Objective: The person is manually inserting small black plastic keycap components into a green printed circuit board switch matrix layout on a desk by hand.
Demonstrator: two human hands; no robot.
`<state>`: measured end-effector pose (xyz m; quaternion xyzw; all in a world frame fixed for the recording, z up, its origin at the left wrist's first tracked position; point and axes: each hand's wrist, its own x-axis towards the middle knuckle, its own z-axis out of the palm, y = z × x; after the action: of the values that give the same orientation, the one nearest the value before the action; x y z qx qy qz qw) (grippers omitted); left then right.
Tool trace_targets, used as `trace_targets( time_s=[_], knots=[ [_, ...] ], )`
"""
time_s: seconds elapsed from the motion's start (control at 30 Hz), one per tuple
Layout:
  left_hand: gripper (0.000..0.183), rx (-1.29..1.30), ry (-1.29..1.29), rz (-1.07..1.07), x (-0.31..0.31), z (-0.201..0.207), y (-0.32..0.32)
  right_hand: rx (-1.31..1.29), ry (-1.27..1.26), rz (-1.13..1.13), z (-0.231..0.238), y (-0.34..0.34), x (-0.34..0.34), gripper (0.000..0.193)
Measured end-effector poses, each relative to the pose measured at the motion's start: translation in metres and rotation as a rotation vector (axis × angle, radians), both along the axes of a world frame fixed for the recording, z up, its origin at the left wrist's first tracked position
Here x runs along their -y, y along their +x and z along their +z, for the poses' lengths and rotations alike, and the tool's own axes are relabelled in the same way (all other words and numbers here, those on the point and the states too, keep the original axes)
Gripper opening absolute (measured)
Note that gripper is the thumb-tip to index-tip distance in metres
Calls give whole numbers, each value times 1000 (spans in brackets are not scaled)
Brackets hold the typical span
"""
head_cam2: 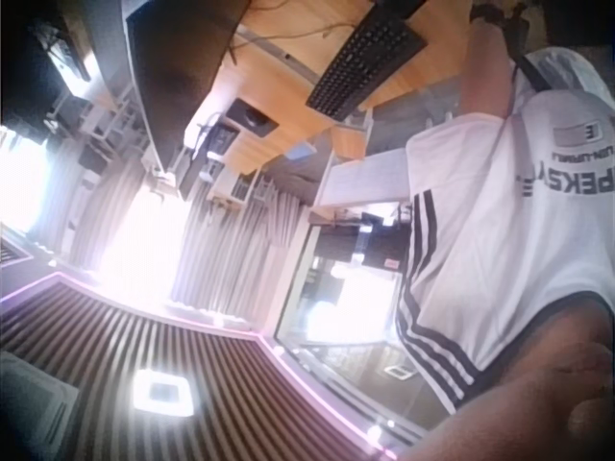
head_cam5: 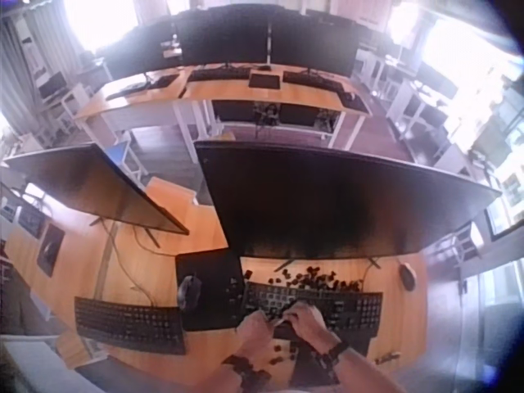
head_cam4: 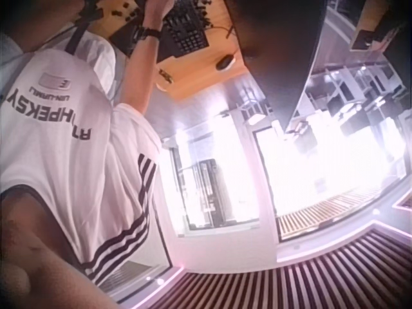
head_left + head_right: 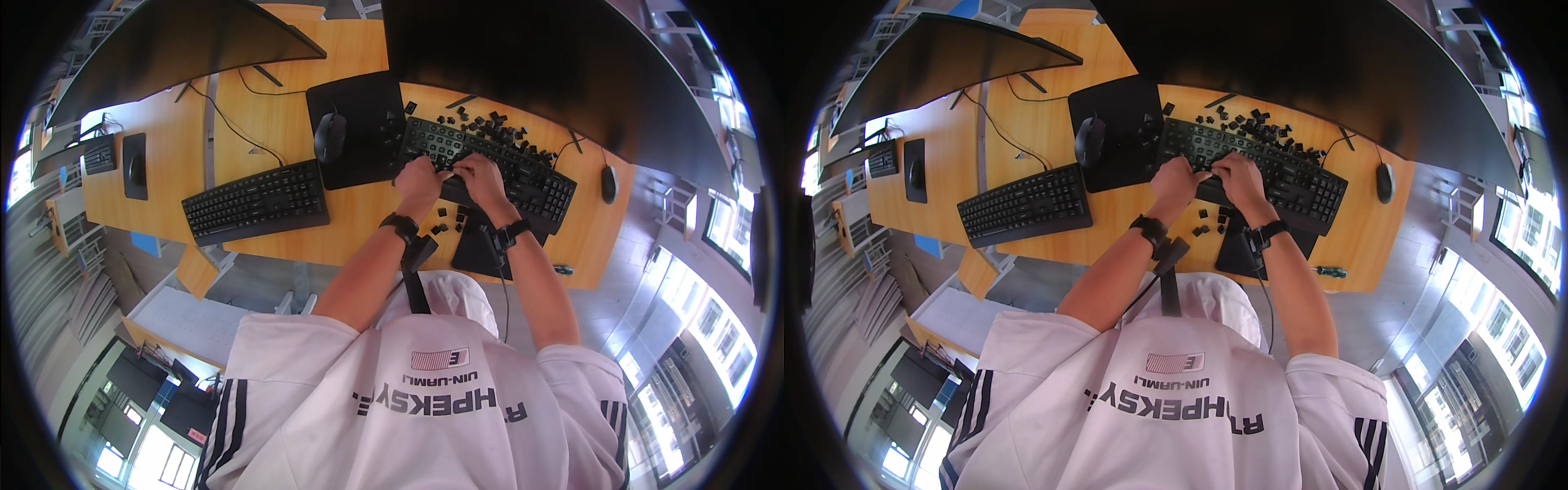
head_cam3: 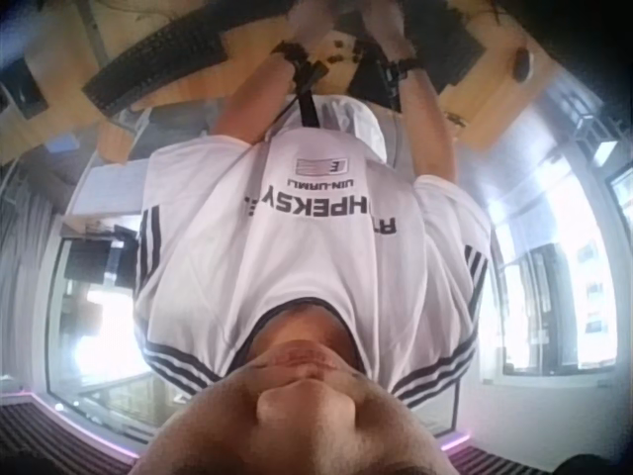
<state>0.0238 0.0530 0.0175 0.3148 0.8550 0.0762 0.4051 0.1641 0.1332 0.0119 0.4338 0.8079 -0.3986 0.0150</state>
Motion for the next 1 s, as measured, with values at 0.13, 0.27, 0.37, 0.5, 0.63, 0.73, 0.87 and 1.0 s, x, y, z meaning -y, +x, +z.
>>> trace_targets(
  time_s=[0.13, 0.27, 0.37, 0.5, 0.63, 0.73, 0.87, 1.0],
  knots=[
    [42, 12, 105, 51, 8, -6, 1, -60, -17, -31, 3, 2, 6, 12],
    [41, 8, 112, 51, 10, -10, 3, -49, -79, -75, 5, 2, 6, 12],
    [41, 21, 131, 48, 12, -10, 2, -19, 12, 23, 4, 0, 3, 11],
    [41, 31, 102, 43, 8, -4, 1, -25, -43, -19, 3, 1, -5, 11],
    [41, 18, 98, 31, 7, -1, 2, 1, 57, -8, -4, 7, -4, 11],
    [41, 27, 50, 44, 6, -4, 1, -42, 18, 29, 6, 4, -6, 10],
    [41, 68, 37, 51, 5, -6, 0, -74, 62, 136, 10, 8, 0, 15],
    [41, -16, 125, 25, 10, -15, 2, -24, 166, 159, 8, 5, 6, 17]
  ],
)
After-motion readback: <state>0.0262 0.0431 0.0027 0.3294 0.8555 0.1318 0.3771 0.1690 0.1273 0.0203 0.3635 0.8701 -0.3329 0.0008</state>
